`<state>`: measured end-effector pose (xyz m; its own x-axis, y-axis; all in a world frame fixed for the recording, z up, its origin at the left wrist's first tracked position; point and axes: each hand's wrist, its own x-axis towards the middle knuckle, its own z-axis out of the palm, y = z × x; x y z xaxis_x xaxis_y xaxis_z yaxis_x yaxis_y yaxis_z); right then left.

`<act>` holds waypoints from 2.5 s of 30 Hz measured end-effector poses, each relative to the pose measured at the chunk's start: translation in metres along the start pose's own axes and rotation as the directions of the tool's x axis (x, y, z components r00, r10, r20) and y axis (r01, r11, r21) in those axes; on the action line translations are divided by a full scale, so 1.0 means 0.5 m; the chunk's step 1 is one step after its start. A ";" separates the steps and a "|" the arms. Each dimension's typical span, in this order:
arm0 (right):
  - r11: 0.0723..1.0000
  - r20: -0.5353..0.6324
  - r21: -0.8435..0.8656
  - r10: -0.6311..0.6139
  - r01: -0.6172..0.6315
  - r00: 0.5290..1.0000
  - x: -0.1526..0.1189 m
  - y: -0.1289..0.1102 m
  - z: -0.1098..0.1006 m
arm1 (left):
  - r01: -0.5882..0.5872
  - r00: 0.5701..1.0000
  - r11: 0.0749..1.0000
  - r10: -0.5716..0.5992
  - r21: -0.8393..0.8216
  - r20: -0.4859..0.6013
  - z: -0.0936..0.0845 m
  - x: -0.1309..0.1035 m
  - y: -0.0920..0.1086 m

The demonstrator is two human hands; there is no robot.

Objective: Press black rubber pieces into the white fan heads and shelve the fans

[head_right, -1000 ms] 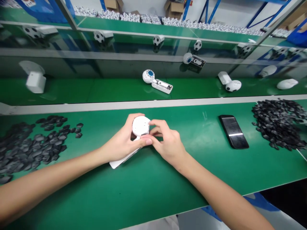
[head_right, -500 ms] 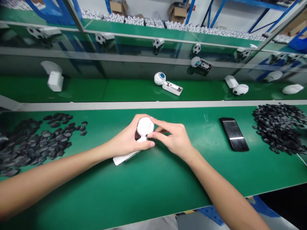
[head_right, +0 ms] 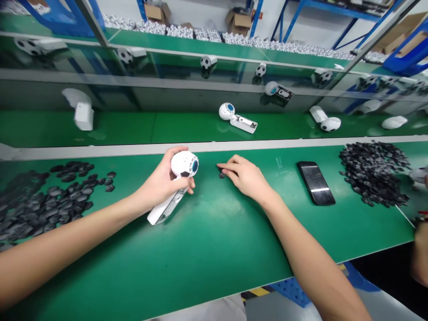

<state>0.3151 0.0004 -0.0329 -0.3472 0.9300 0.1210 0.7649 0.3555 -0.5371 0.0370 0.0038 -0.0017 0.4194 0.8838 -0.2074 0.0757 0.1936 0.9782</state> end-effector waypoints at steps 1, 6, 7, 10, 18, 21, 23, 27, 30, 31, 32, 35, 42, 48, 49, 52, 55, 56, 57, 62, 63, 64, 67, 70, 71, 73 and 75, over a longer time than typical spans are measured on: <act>1.000 0.025 -0.021 -0.019 0.020 1.000 0.000 0.001 -0.002 | 0.004 1.000 1.000 -0.004 -0.012 -0.002 0.000 0.001 0.000; 0.993 0.101 -0.067 -0.087 0.094 0.991 0.005 0.015 -0.008 | 0.004 1.000 0.997 -0.003 -0.074 0.010 0.004 -0.003 0.001; 0.993 0.090 -0.065 -0.095 0.101 0.991 0.008 0.017 -0.006 | 0.004 1.000 0.995 -0.003 -0.097 0.005 0.005 -0.004 0.002; 0.989 -0.004 -0.055 -0.137 0.136 0.991 0.019 0.016 0.004 | -0.011 1.000 0.986 0.010 -0.165 -0.008 0.007 -0.008 0.006; 0.915 -0.191 0.404 0.099 -0.014 0.977 -0.015 -0.107 0.005 | -0.220 0.976 0.975 0.219 0.021 0.010 -0.001 -0.028 0.032; 0.801 -0.129 0.598 0.110 -0.011 0.986 -0.037 -0.159 0.001 | -0.304 0.945 0.896 0.326 0.323 -0.016 -0.003 -0.040 0.040; 0.706 -0.077 0.706 0.154 -0.055 0.985 -0.044 -0.178 0.001 | -0.327 0.928 0.814 0.372 0.481 0.002 -0.004 -0.047 0.041; 0.580 -0.003 0.804 0.219 -0.128 0.976 -0.045 -0.189 0.005 | -0.337 0.922 0.699 0.381 0.631 0.071 -0.006 -0.054 0.035; 0.589 0.014 0.793 0.235 -0.153 0.972 -0.043 -0.195 0.011 | -0.322 0.934 0.662 0.340 0.677 0.112 -0.002 -0.060 0.037; 0.596 0.005 0.788 0.242 -0.153 0.970 -0.043 -0.198 0.013 | -0.312 0.940 0.661 0.321 0.682 0.120 0.001 -0.063 0.040; 0.605 -0.012 0.782 0.251 -0.148 0.968 -0.042 -0.201 0.016 | -0.299 0.946 0.668 0.302 0.681 0.119 0.004 -0.065 0.042; 0.632 -0.076 0.765 0.284 -0.127 0.956 -0.043 -0.210 0.026 | -0.247 0.962 0.704 0.263 0.665 0.079 0.016 -0.069 0.045; 0.694 -0.151 0.712 0.299 -0.106 0.942 -0.049 -0.195 0.050 | -0.272 0.944 0.689 0.326 0.672 0.048 0.029 -0.057 0.016; 0.751 -0.115 0.660 0.082 0.014 0.990 -0.036 -0.163 0.036 | -0.301 0.947 0.726 0.304 0.618 0.104 0.017 -0.050 0.030; 0.750 -0.093 0.660 0.039 0.032 0.995 -0.033 -0.151 0.027 | -0.302 0.948 0.749 0.298 0.590 0.109 0.013 -0.048 0.037; 0.816 -0.033 0.577 0.072 -0.040 0.997 -0.025 -0.104 -0.002 | -0.296 0.954 0.817 0.282 0.494 0.104 -0.003 -0.039 0.055; 0.960 -0.030 0.248 0.140 -0.128 0.990 -0.021 -0.050 -0.023 | -0.325 0.946 0.873 0.303 0.363 0.117 -0.019 -0.034 0.060; 0.981 -0.006 0.153 0.119 -0.117 0.993 -0.020 -0.035 -0.027 | -0.342 0.940 0.883 0.323 0.323 0.113 -0.023 -0.033 0.058; 0.992 0.033 0.090 0.089 -0.092 0.995 -0.020 -0.022 -0.029 | -0.355 0.935 0.889 0.341 0.289 0.101 -0.025 -0.033 0.055; 0.999 0.109 0.027 -0.025 0.022 0.994 -0.017 0.001 -0.023 | -0.510 0.858 0.839 0.511 0.189 0.051 -0.026 -0.028 0.038; 0.999 0.089 0.024 -0.040 0.038 0.995 -0.016 -0.001 -0.019 | -0.569 0.822 0.802 0.565 0.184 0.076 -0.026 -0.025 0.038; 0.998 0.065 0.022 -0.053 0.051 0.997 -0.014 -0.003 -0.015 | -0.619 0.784 0.758 0.610 0.205 0.115 -0.026 -0.022 0.039; 0.999 -0.027 0.001 -0.044 0.044 0.999 -0.011 -0.013 0.000 | -0.666 0.733 0.600 0.638 0.444 0.236 -0.034 -0.018 0.046; 1.000 -0.108 0.027 0.018 -0.015 0.994 -0.008 -0.027 0.011 | -0.592 0.744 0.443 0.622 0.674 0.244 -0.044 -0.030 0.051; 0.997 -0.126 0.066 0.043 -0.035 0.991 -0.009 -0.035 0.011 | -0.539 0.781 0.464 0.589 0.703 0.210 -0.046 -0.036 0.053; 0.974 -0.149 0.209 0.118 -0.085 0.982 -0.014 -0.058 0.005 | -0.389 0.895 0.614 0.429 0.687 0.123 -0.043 -0.050 0.057; 0.890 -0.126 0.431 0.222 -0.148 0.967 -0.024 -0.091 -0.007 | -0.243 0.967 0.769 0.238 0.591 0.087 -0.034 -0.061 0.060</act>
<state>0.2866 -0.0266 -0.0070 -0.0979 0.9898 0.1032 0.4984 0.1385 -0.8558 0.0112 -0.0102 0.0338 0.5028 0.8638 0.0339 0.4911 -0.3177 0.8111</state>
